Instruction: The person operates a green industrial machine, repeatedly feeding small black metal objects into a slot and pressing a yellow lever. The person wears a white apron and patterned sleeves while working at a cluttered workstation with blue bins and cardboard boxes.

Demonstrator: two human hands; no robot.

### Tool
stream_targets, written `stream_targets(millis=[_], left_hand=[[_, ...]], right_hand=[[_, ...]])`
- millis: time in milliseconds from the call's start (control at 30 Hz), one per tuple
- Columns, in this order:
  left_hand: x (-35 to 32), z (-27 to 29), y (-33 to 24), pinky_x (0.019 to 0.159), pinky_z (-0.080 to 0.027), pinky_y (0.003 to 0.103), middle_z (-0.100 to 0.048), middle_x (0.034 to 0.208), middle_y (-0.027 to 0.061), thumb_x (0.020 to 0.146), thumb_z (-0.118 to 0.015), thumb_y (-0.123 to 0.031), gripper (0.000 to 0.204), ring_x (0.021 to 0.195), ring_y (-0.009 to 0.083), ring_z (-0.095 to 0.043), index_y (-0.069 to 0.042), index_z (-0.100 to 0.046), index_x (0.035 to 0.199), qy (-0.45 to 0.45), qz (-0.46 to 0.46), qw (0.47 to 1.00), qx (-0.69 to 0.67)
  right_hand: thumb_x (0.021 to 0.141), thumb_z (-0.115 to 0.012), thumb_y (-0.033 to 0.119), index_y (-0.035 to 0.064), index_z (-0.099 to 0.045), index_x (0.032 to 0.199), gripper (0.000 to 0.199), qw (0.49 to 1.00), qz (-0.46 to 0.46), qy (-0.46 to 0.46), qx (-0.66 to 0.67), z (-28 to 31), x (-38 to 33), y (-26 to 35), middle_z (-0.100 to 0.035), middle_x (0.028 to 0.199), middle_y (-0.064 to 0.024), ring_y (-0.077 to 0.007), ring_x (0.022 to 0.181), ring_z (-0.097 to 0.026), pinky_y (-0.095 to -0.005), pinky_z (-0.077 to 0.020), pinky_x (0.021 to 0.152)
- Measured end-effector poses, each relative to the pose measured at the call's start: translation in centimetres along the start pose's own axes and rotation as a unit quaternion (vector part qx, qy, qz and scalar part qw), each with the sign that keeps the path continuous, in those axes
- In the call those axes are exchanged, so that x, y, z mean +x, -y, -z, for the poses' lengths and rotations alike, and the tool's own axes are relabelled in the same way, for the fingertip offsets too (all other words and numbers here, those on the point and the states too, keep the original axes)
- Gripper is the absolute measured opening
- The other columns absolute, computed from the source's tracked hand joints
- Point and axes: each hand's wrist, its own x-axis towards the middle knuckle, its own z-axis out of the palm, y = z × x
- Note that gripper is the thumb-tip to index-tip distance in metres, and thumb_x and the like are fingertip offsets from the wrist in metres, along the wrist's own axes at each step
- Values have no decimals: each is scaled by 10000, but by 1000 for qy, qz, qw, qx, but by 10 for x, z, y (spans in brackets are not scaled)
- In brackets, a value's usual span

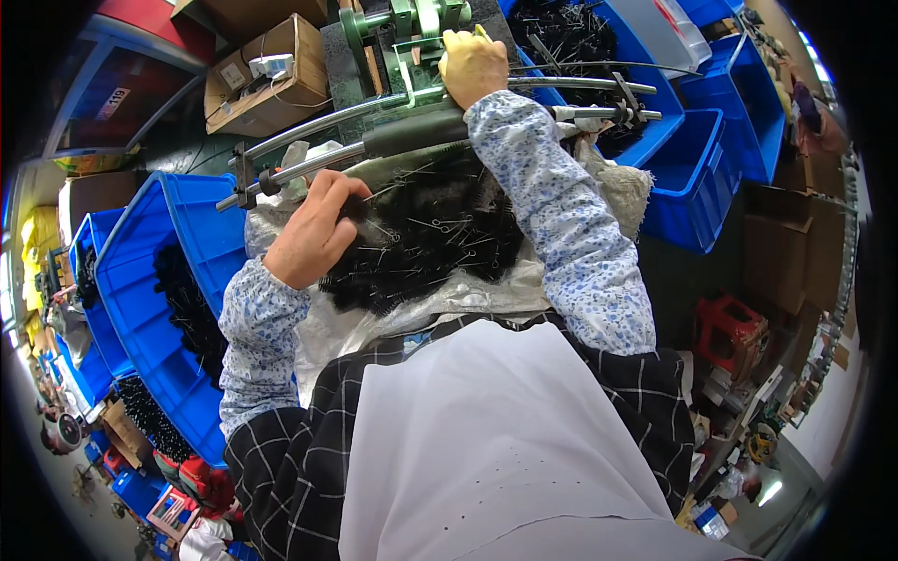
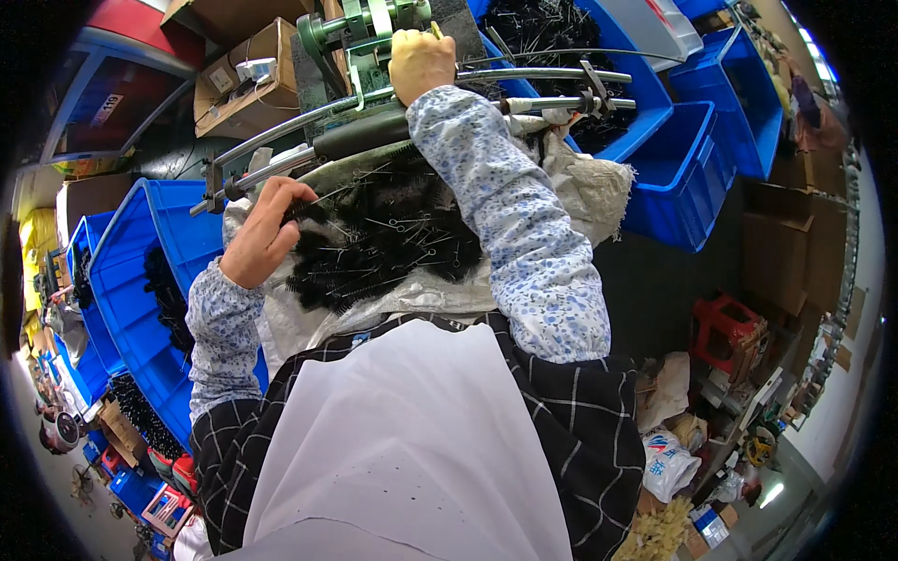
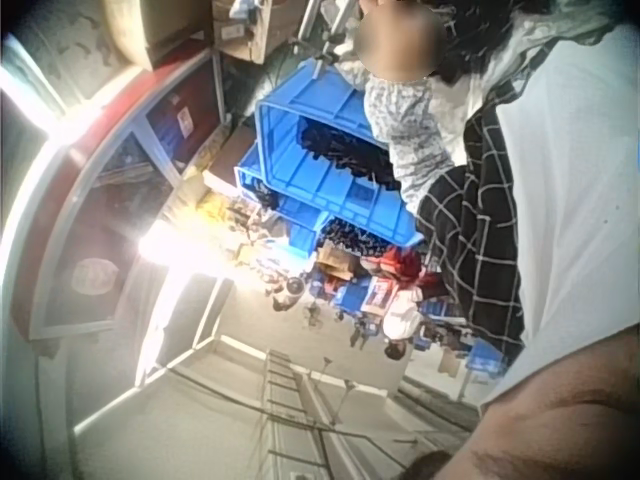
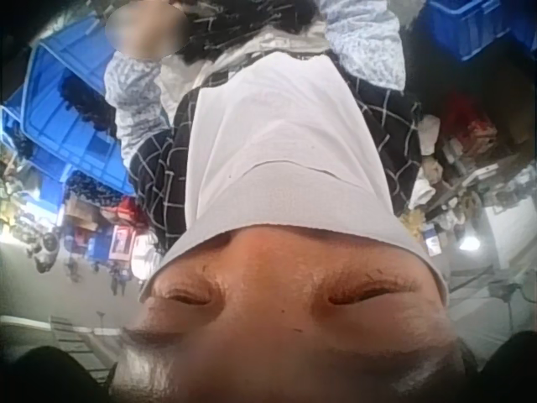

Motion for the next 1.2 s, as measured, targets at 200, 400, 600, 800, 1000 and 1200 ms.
stream_targets(millis=[200, 400, 600, 800, 1000, 1200], left_hand=[[-3, -1, 5, 903, -388, 349, -450, 1072, 150, 805, -521, -16, 272, 1020, 297, -483, -14, -477, 1074, -86, -47, 995, -2], [8, 3, -5, 823, -445, 305, -499, 1083, 121, 808, -557, 37, 271, 984, 244, -528, -27, -572, 1071, -126, -79, 988, -45], [37, -11, -21, 818, -486, 295, -531, 1068, 111, 819, -560, 19, 265, 972, 233, -567, -32, -563, 1078, -110, -121, 981, -101], [61, -27, -25, 836, -495, 272, -548, 1076, 85, 806, -585, 36, 219, 955, 166, -579, -6, -560, 1020, -188, -134, 964, -130], [91, -44, -24, 697, -509, 303, -531, 1006, 122, 764, -620, 25, 299, 832, 214, -615, -13, -519, 1043, -256, -180, 946, -87], [83, -72, -8, 719, -505, 369, -506, 1040, 169, 810, -603, -133, 437, 831, 300, -605, -34, -420, 1195, 17, -113, 977, 183]], right_hand=[[766, -600, 270, 138, -631, 1023, 291, 999, -20, 33, 8, 9, -3, -29, -652, 888, -51, -223, 858, -616, -412, -432, 719], [838, -528, 313, 154, -636, 1053, 289, 992, -48, 90, 78, 10, 6, -99, -634, 996, -71, -272, 918, -606, -405, -473, 807], [888, -462, 298, 220, -633, 1073, 264, 988, -16, 147, 42, 4, 27, -129, -631, 1032, -69, -267, 920, -615, -395, -486, 806], [838, -571, 176, 82, -594, 1068, 249, 997, -6, -3, 79, 84, -7, -99, -627, 997, -119, -257, 877, -625, -352, -498, 746], [848, -581, 212, 63, -572, 1124, 313, 874, 62, 196, 440, 108, -70, -20, -634, 970, -171, -317, 881, -612, -372, -485, 770], [828, -532, 141, 165, -669, 963, 194, 998, -4, -46, 33, 38, -17, -64, -633, 779, -73, -224, 742, -635, -370, -508, 678]])
